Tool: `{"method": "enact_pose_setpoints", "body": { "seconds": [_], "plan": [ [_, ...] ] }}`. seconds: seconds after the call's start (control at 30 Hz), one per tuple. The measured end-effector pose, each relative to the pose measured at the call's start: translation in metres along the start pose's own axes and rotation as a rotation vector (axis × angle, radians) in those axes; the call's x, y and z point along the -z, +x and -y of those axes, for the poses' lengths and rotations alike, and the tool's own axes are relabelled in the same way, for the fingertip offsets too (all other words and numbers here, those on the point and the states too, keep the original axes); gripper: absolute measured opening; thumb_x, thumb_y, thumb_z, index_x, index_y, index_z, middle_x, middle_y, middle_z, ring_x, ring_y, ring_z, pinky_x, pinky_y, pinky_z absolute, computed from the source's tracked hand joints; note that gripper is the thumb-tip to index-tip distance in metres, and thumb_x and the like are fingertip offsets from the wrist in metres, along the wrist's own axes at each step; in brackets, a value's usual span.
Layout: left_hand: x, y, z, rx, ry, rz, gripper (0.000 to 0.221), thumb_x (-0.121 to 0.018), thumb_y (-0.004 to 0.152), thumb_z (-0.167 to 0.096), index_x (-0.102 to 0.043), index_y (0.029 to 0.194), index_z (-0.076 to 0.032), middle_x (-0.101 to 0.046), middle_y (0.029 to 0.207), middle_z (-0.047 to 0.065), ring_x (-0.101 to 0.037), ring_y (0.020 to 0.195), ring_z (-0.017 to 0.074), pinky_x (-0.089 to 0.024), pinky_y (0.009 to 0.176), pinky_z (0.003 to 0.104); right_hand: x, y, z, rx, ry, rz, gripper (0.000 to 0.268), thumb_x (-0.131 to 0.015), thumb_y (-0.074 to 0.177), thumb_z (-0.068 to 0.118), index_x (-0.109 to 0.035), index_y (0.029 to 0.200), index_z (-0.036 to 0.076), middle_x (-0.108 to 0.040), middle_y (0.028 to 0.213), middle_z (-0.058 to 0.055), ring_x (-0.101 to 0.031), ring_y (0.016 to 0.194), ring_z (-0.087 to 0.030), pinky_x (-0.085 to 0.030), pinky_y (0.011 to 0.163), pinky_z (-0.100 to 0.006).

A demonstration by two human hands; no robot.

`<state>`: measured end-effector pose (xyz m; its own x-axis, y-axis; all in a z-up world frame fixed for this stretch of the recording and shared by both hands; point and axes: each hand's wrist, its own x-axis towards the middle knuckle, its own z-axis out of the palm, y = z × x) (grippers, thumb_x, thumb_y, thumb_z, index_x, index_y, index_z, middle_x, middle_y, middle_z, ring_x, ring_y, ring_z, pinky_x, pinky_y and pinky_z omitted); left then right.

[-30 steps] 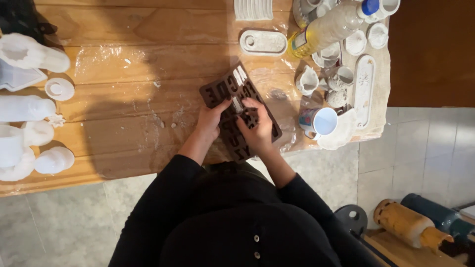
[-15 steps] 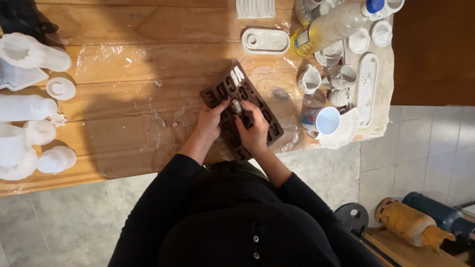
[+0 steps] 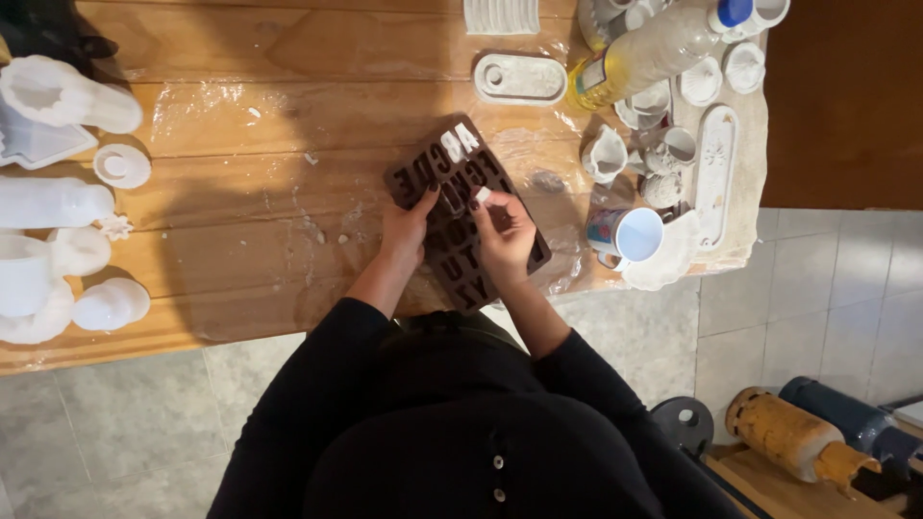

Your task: The recorder is removing wax candle shapes, including a decorative bust and letters, from flexible silicone molds on a workbench.

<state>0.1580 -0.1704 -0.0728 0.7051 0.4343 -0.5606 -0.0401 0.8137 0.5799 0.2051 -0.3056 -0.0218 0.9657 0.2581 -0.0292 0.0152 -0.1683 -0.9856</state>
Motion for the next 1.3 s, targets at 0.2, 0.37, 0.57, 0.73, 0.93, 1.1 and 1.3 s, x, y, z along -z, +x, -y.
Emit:
{"method": "enact_pose_setpoints", "body": {
  "seconds": [0.2,0.37,0.57,0.73,0.93,1.1,1.3],
  "plan": [
    [0.001,-0.020,-0.042,-0.110,1.045,-0.106,0.039,-0.083,0.089,-0.026,-0.068,0.111,0.002,-0.075,0.104,0.021,-0.074,0.095,0.0336,-0.056,0.080,0.040,0.016,0.010,0.040,-0.233,0.449,0.249,0.018,-0.068,0.102,0.006,-0.069,0.117,-0.003,-0.074,0.100,-0.009,-0.067,0.087,-0.014,-0.054,0.083,-0.028],
    [0.014,-0.053,-0.075,-0.601,1.101,-0.135,0.048,-0.080,0.087,-0.014,-0.058,0.127,0.003,-0.063,0.120,0.026,-0.062,0.113,0.0418,-0.051,0.096,0.045,0.008,0.012,0.073,-0.621,1.037,0.582,0.030,-0.066,0.102,0.019,-0.064,0.126,0.000,-0.066,0.103,-0.006,-0.061,0.097,-0.018,-0.055,0.086,-0.032],
    [-0.026,-0.123,-0.181,-0.882,0.887,0.334,0.060,-0.077,0.086,-0.012,-0.055,0.140,-0.003,-0.058,0.140,0.018,-0.059,0.128,0.0392,-0.049,0.108,0.046,-0.024,0.000,0.094,-0.635,1.050,0.796,0.034,-0.071,0.101,0.026,-0.066,0.126,0.003,-0.060,0.104,-0.002,-0.055,0.102,-0.017,-0.047,0.089,-0.032],
    [-0.018,-0.128,-0.201,-1.174,1.043,0.422,0.064,-0.087,0.078,-0.010,-0.059,0.135,-0.006,-0.060,0.139,0.011,-0.055,0.135,0.0379,-0.046,0.114,0.049,-0.048,-0.008,0.094,-0.569,0.904,0.862,0.031,-0.070,0.102,0.028,-0.068,0.119,0.002,-0.065,0.112,-0.006,-0.058,0.108,-0.018,-0.046,0.097,-0.033],
    [0.005,-0.139,-0.218,-1.086,1.051,0.370,0.059,-0.087,0.072,-0.007,-0.067,0.128,-0.007,-0.067,0.128,0.010,-0.060,0.128,0.0338,-0.049,0.109,0.046,-0.075,-0.023,0.113,-0.586,0.898,0.849,0.033,-0.065,0.100,0.022,-0.066,0.124,0.000,-0.071,0.113,-0.010,-0.065,0.108,-0.022,-0.051,0.101,-0.039],
    [0.017,-0.142,-0.232,-1.156,1.105,0.306,0.058,-0.087,0.070,-0.005,-0.068,0.125,-0.009,-0.064,0.120,0.010,-0.059,0.115,0.0329,-0.050,0.099,0.045,-0.089,-0.038,0.134,-0.293,0.590,0.449,0.017,-0.059,0.105,-0.001,-0.071,0.115,-0.007,-0.075,0.108,-0.011,-0.066,0.093,-0.015,-0.052,0.086,-0.028],
    [0.025,-0.146,-0.238,-1.138,1.135,0.299,0.061,-0.086,0.071,-0.008,-0.066,0.129,-0.008,-0.064,0.121,0.011,-0.059,0.116,0.0345,-0.051,0.099,0.046,-0.101,-0.047,0.137,-0.186,0.357,0.437,0.019,-0.070,0.095,-0.010,-0.074,0.113,-0.007,-0.074,0.101,-0.008,-0.067,0.090,-0.011,-0.054,0.081,-0.024]
  ]
}}
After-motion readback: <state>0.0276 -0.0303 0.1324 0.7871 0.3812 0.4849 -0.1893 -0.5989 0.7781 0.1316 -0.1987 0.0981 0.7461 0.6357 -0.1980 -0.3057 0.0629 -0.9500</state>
